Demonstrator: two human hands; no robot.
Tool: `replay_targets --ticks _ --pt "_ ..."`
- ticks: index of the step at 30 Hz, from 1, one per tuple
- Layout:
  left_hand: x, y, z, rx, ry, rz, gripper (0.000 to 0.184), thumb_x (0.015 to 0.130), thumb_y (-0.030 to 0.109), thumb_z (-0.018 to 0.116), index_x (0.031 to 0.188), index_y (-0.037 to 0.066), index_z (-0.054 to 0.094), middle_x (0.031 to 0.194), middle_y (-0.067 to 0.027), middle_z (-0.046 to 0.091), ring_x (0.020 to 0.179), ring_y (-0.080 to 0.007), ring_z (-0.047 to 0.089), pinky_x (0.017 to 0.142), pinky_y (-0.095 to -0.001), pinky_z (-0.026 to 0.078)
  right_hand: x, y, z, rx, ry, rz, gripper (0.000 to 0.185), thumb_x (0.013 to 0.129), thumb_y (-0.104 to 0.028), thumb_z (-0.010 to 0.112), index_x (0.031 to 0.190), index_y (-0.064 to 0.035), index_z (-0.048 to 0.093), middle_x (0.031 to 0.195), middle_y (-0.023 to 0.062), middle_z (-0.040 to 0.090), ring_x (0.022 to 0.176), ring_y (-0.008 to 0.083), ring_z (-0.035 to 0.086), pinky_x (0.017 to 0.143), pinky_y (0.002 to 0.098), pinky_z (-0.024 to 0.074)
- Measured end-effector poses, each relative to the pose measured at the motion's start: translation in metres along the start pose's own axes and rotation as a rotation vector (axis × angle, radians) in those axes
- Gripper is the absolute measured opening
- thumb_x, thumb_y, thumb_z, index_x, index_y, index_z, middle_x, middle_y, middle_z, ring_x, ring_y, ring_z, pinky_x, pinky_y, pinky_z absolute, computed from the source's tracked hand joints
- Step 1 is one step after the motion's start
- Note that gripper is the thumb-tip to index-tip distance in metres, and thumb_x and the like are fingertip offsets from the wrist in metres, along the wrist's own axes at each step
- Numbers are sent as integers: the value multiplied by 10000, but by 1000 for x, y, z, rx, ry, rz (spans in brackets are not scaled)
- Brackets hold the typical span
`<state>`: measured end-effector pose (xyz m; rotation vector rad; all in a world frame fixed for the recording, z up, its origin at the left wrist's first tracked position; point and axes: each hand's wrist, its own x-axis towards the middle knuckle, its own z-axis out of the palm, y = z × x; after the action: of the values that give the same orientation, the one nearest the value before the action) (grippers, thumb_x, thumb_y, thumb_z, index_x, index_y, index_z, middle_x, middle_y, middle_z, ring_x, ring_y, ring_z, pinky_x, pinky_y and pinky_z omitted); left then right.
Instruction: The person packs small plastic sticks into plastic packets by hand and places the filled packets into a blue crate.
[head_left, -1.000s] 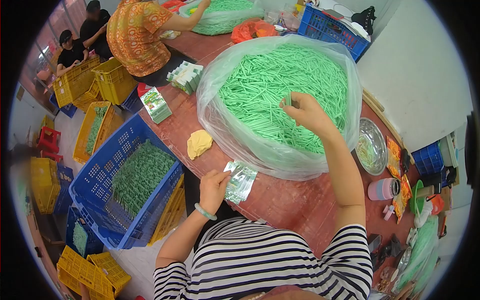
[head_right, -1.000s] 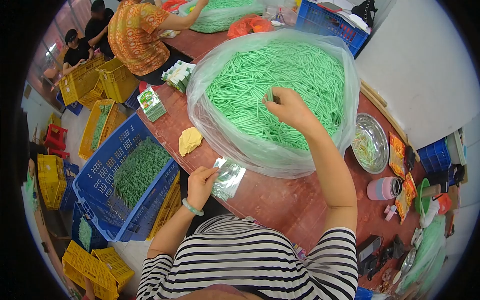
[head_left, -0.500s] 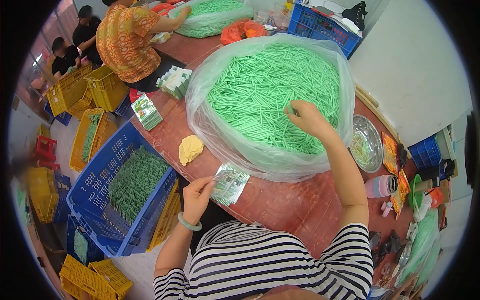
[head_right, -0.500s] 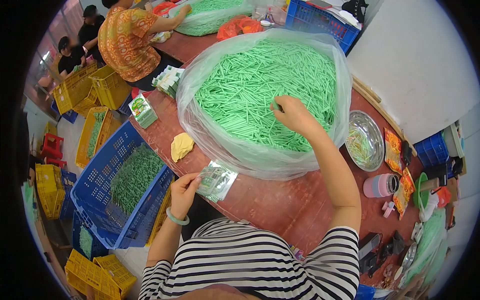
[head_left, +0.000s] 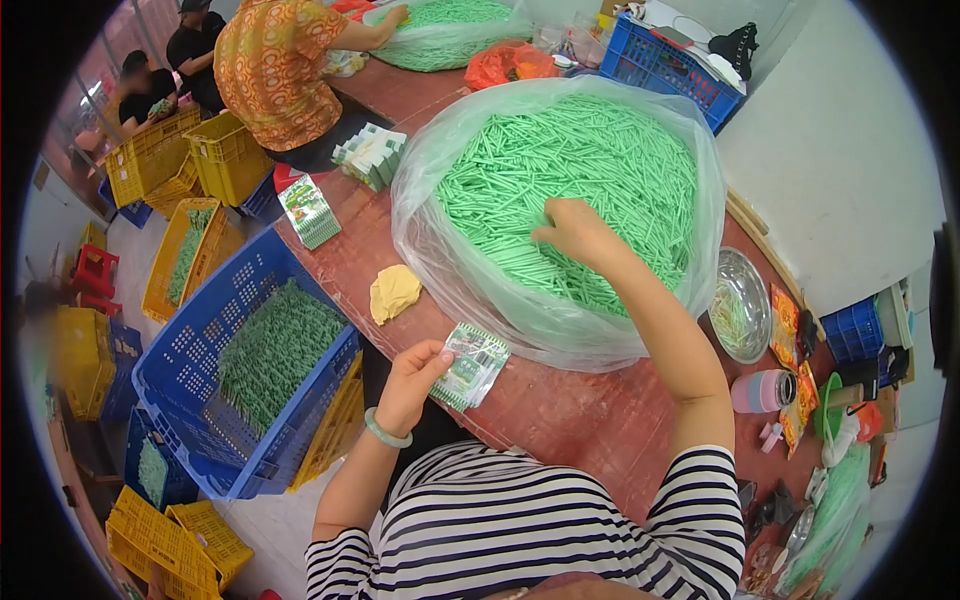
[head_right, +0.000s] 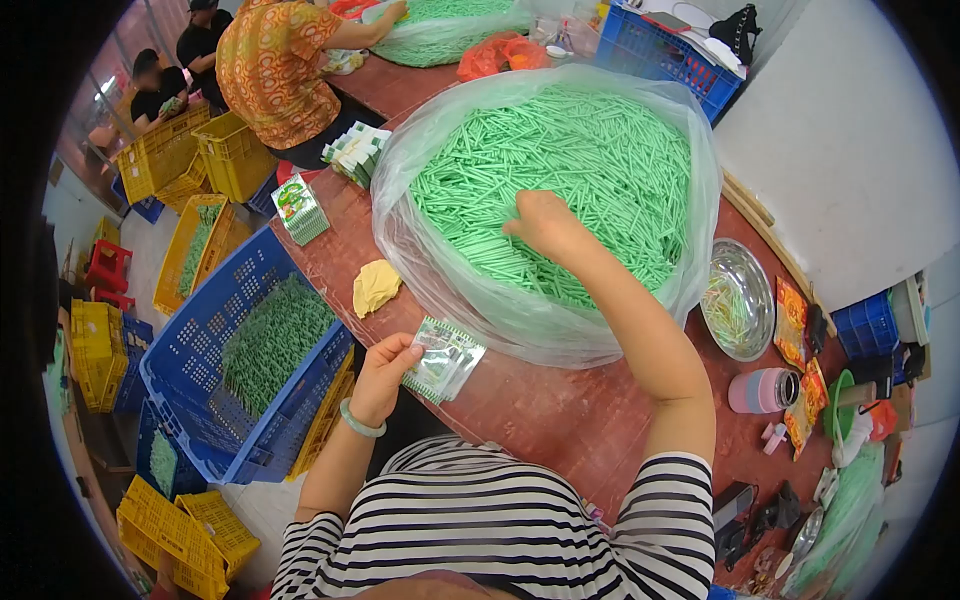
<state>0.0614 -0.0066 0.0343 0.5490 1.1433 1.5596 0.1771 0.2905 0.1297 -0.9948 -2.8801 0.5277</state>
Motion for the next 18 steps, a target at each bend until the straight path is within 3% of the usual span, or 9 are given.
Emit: replay_targets --ticks 8,11,14,18 --pt "5 -3 2 16 -34 3 136 959 132 590 998 15 647 880 9 666 788 -36 577 714 -201 452 3 -10 7 -178 19 -21 146 765 -12 608 881 66 565 864 273 649 876 423 644 776 469 519" --pt "4 -5 0 -3 -43 8 138 960 133 588 1007 16 644 897 6 667 801 -40 580 719 -207 459 0 -11 9 -212 0 -42 167 749 49 571 913 60 542 850 275 644 878 424 643 772 474 518" --pt "4 -3 -1 -131 -86 -57 136 952 109 581 1041 21 633 945 -14 675 868 -82 615 778 -257 492 -3 -13 8 -256 -10 -38 189 739 80 559 924 61 527 859 277 644 879 429 640 757 478 514" --pt "6 10 6 -395 -173 -216 224 946 85 566 1158 16 592 1084 -65 674 993 -156 650 879 -337 526 1 8 10 -147 30 -66 243 723 19 611 953 50 540 888 258 654 868 425 639 762 475 512"
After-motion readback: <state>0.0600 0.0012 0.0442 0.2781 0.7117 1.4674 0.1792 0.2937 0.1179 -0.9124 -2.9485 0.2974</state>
